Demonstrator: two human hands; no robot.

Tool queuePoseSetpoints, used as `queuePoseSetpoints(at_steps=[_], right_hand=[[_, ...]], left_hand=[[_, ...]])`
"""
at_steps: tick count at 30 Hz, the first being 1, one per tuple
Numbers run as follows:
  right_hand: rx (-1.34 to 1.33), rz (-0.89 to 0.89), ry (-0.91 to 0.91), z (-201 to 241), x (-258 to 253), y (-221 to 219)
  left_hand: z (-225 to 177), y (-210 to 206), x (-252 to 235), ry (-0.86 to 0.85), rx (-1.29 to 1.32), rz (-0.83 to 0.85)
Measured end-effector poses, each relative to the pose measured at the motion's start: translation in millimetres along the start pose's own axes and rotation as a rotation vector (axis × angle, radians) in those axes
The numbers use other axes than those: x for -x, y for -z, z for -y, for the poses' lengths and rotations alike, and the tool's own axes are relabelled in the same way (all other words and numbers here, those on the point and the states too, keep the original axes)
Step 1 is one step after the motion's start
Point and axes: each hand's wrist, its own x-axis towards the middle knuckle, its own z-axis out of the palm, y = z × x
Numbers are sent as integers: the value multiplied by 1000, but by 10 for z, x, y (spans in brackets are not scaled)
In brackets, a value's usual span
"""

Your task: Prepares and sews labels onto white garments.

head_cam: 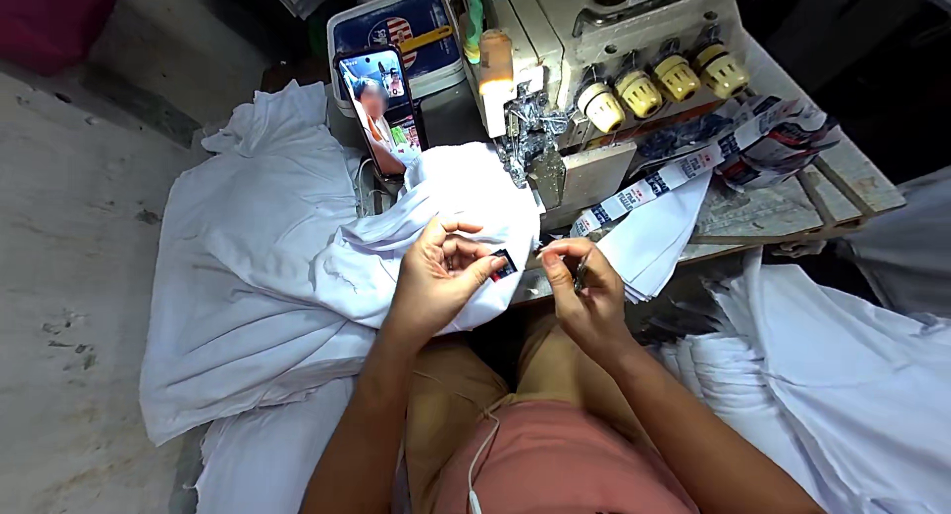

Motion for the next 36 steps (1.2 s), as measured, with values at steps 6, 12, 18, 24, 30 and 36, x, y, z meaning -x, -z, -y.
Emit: queuePoseSetpoints(at_steps=[6,12,18,24,30,36], right_hand=[[-80,-58,-86,-236,-108,-153],[-43,56,-47,-190,-114,71],[128,96,-35,-98,-113,33],[200,96,-26,-79,-130,8],[234,129,-39,-71,-148,20],[270,164,-54,-27,-182,33]], left_hand=[[98,26,-442,-66,-68,-15],[134,24,-316,7,-64,-20],[-66,-11,-570,21,-80,88],[-122,-67,-844,136,-280,177],[-126,-75,-880,198,-242,177],[-155,-74,-909,206,-308,205]])
